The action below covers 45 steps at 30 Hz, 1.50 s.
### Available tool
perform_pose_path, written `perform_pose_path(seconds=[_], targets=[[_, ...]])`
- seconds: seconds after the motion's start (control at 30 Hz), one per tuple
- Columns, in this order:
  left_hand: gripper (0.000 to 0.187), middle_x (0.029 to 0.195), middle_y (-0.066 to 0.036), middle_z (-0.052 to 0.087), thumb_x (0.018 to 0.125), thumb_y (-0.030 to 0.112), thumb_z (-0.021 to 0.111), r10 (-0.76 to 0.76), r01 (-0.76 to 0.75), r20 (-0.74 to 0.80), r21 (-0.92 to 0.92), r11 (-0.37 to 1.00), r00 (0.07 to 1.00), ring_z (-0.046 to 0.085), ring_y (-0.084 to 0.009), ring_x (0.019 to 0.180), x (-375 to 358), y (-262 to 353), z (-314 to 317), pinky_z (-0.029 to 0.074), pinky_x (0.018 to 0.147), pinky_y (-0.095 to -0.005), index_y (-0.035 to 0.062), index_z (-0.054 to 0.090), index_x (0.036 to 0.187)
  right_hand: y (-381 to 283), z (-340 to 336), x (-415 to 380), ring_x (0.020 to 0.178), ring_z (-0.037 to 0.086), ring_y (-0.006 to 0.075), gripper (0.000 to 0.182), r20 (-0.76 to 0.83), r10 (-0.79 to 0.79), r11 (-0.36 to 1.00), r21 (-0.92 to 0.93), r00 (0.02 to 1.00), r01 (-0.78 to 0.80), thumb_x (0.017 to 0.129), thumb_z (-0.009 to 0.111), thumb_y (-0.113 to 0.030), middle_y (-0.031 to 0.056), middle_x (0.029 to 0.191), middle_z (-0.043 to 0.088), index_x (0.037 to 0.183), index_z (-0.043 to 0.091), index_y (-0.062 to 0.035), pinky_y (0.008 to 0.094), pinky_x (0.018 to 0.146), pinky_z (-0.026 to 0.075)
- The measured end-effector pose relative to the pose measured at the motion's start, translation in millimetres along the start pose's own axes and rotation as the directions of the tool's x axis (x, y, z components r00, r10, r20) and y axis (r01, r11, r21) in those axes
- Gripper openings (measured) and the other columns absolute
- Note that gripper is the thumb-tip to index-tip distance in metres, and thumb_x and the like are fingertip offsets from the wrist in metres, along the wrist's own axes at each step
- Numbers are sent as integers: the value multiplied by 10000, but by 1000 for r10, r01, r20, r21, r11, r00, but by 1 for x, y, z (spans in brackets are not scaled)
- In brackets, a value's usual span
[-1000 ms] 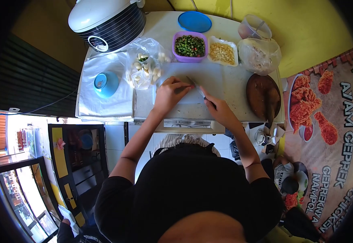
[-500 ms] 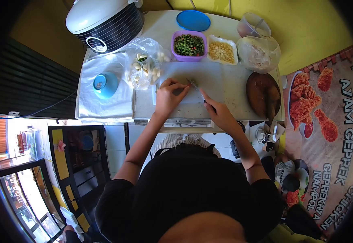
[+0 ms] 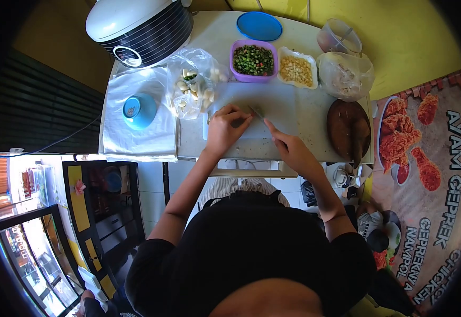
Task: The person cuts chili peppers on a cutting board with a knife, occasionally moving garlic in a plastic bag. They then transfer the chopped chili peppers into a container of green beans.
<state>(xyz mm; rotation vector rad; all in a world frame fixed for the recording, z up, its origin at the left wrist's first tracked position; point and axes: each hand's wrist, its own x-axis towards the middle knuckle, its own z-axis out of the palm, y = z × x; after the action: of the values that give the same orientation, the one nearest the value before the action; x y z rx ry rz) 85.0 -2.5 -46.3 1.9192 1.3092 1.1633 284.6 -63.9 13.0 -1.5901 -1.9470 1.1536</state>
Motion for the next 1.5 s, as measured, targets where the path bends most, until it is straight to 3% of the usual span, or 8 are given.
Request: perform_pose_path(seconds=[0.17, 0.23, 0.47, 0.67, 0.77, 0.87, 0.93, 1.5], targets=[[118, 811, -80, 636, 747, 149, 753, 14, -13, 20, -23, 1000, 1000, 618, -253, 697, 0, -3, 0, 496, 642, -356, 58, 735, 820, 0, 1, 10, 581, 346, 119, 470, 10, -10, 1000, 17, 1000, 9, 969, 456, -100, 92, 660, 332, 1434, 392, -131, 280, 585, 394], [118, 811, -81, 637, 749, 148, 751, 25, -25, 12, -21, 999, 1000, 618, -253, 699, 0, -3, -1, 496, 642, -354, 58, 735, 823, 6, 3, 14, 506, 445, 277, 492, -9, -60, 998, 12, 998, 60, 944, 457, -75, 211, 652, 438, 1428, 396, -143, 361, 581, 433], [131, 844, -97, 650, 760, 100, 758, -26, 25, 31, 16, 1000, 999, 649, -204, 705, 0, 2, -1, 519, 663, -299, 21, 735, 862, 18, 15, 16, 525, 384, 188, 490, -77, -143, 984, 94, 987, 150, 950, 452, -71, 163, 641, 385, 1432, 386, -127, 330, 566, 407], [131, 813, -88, 639, 762, 151, 746, -38, 37, -8, -39, 999, 999, 619, -248, 700, -4, 0, 3, 497, 642, -346, 52, 738, 847, 19, 15, -2, 566, 344, 124, 481, -39, -70, 984, 161, 997, 75, 960, 451, -78, 107, 631, 348, 1434, 380, -113, 306, 563, 386], [144, 826, -94, 638, 772, 147, 740, -6, 7, 28, -34, 999, 1000, 618, -250, 700, -5, 0, -2, 498, 648, -345, 54, 742, 881, 25, 19, -1, 541, 349, 160, 482, -74, -88, 986, 133, 993, 98, 956, 461, -84, 131, 608, 366, 1430, 389, -128, 312, 556, 390], [151, 834, -97, 634, 781, 142, 735, 25, -22, 61, -41, 999, 998, 616, -249, 701, -5, 0, -6, 501, 651, -340, 53, 744, 903, 19, 20, 4, 490, 445, 271, 485, -91, -87, 995, 32, 992, 91, 953, 461, -90, 218, 607, 437, 1429, 390, -148, 350, 555, 422], [152, 832, -99, 631, 778, 143, 738, 12, -11, 54, -16, 1000, 998, 616, -244, 701, -6, 2, -6, 501, 651, -337, 53, 745, 900, 12, 23, 8, 549, 540, 409, 496, -115, -86, 995, -49, 990, 81, 948, 455, -90, 287, 672, 503, 1432, 379, -162, 405, 571, 451], [165, 801, -103, 618, 770, 156, 751, -11, 9, 52, 33, 999, 999, 609, -230, 698, -4, 3, -11, 500, 661, -329, 61, 750, 904, 13, 40, 6, 591, 594, 429, 538, -165, -128, 977, -191, 978, 96, 930, 453, -91, 272, 654, 574, 1452, 333, -135, 501, 589, 472]])
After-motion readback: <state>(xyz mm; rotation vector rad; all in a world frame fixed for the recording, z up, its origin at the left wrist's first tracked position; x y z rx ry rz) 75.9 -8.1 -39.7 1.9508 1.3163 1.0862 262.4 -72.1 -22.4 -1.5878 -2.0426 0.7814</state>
